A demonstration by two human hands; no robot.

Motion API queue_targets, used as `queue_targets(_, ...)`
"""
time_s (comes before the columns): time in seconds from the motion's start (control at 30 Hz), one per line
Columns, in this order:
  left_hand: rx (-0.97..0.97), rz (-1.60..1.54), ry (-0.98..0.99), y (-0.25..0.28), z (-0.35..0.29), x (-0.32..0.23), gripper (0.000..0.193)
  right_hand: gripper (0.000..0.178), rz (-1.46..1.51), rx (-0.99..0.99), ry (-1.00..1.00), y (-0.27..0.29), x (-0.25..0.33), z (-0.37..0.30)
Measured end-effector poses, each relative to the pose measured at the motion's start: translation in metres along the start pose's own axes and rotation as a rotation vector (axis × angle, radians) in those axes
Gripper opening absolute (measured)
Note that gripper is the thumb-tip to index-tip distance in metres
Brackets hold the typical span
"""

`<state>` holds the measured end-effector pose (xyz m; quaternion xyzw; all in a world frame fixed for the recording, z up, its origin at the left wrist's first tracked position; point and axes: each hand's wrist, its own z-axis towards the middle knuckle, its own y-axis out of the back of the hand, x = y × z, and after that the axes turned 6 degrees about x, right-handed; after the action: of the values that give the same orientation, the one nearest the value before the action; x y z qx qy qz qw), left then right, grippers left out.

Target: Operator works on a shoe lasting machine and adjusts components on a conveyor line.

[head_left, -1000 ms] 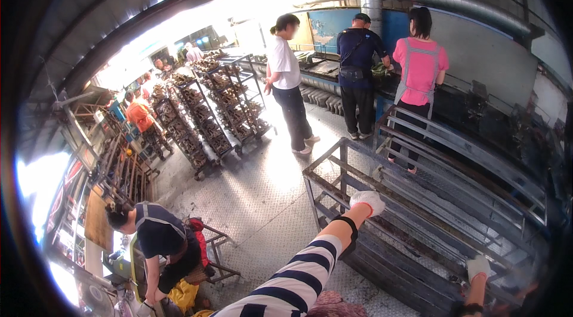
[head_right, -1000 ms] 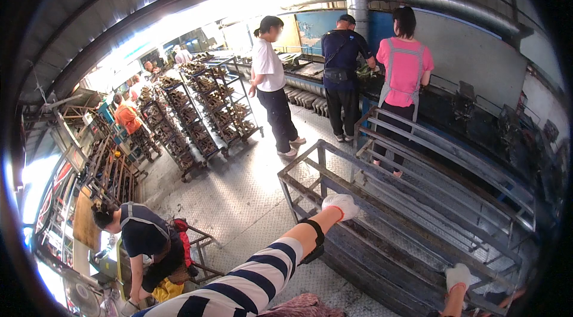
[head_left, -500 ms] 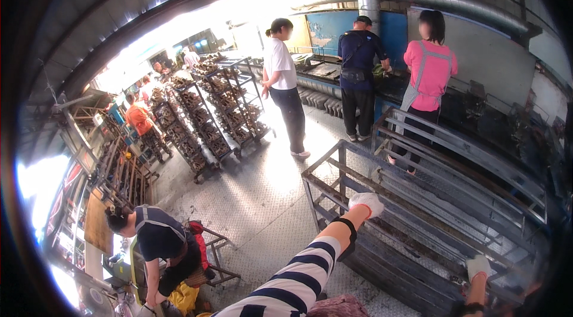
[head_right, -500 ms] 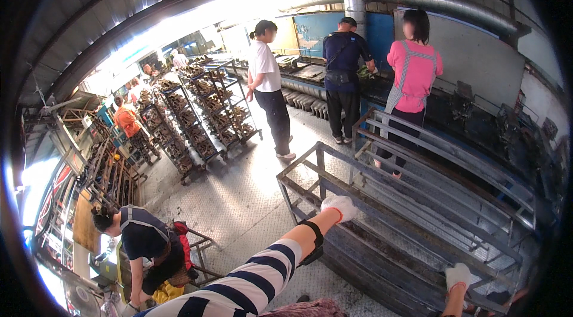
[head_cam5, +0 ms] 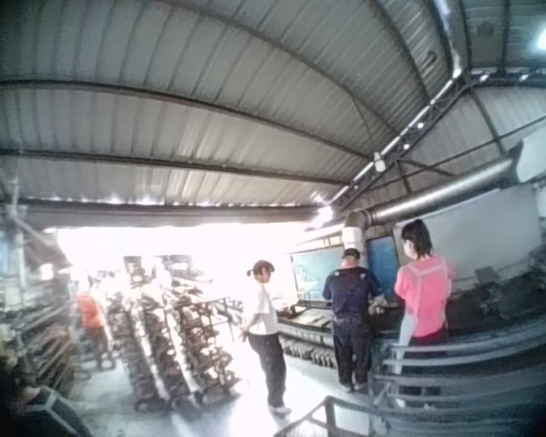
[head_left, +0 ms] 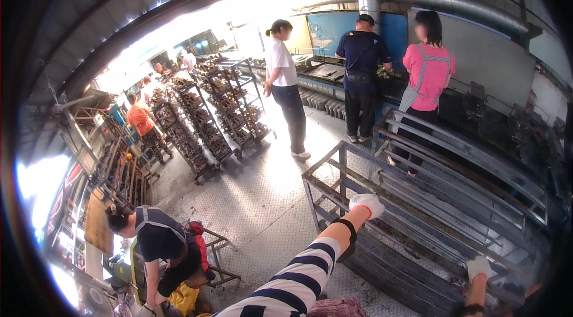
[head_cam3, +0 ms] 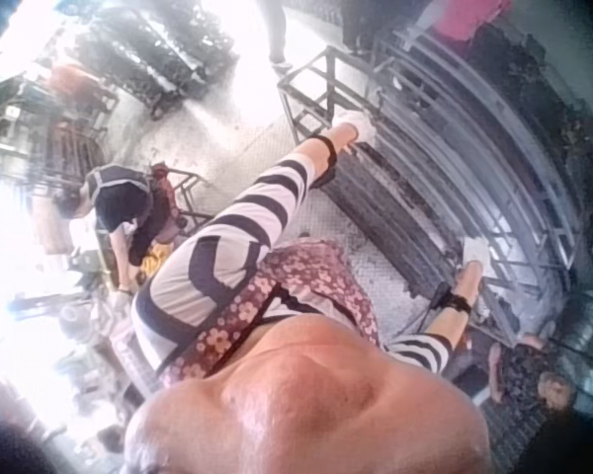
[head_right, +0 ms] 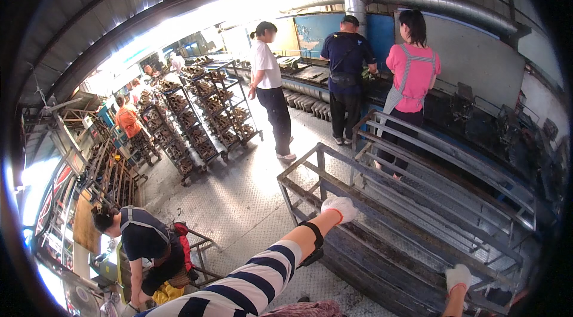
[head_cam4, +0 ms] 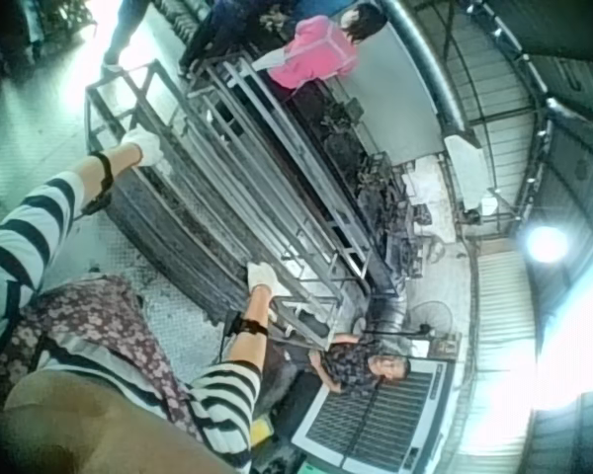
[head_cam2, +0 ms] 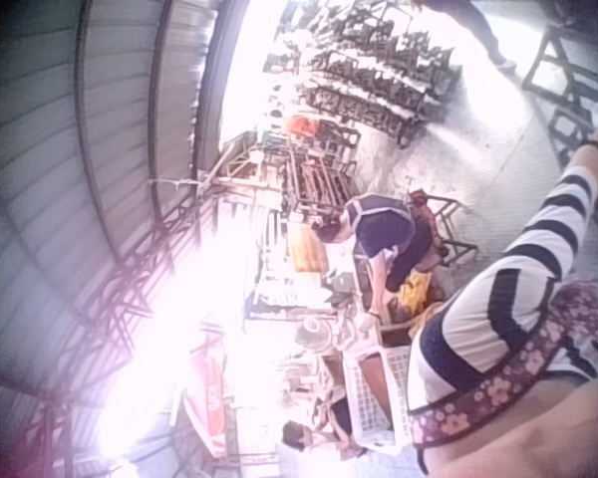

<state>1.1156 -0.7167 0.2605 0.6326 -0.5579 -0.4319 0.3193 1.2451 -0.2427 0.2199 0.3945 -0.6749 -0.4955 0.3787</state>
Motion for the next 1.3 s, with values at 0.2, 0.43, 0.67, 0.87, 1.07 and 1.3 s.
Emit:
queue_targets(0.2,0.014,-0.04,0.026,0.003,-0.001,-0.001,0.048,0.039,0.011,-0.009,-0.006,0.006,0.004,-0.006)
queue_targets(0.43,0.045,-0.076,0.041,0.005,-0.003,-0.003,0.051,0.039,0.022,0.013,-0.007,0.011,0.006,-0.008)
queue_targets(0.67,0.042,0.024,-0.007,-0.006,0.011,0.003,0.049,0.042,-0.023,0.054,0.008,0.009,0.005,-0.004)
queue_targets(0.87,0.035,-0.009,0.002,-0.003,0.006,-0.001,0.051,0.039,0.019,0.009,-0.005,0.004,-0.002,-0.001)
queue_targets(1.07,0.038,-0.049,0.054,-0.002,0.004,-0.001,0.048,0.043,-0.004,0.027,-0.005,0.007,0.002,-0.005)
queue_targets(1.3,0.05,-0.002,0.034,0.007,-0.004,-0.004,0.043,0.045,0.014,0.025,0.001,0.013,0.008,-0.009)
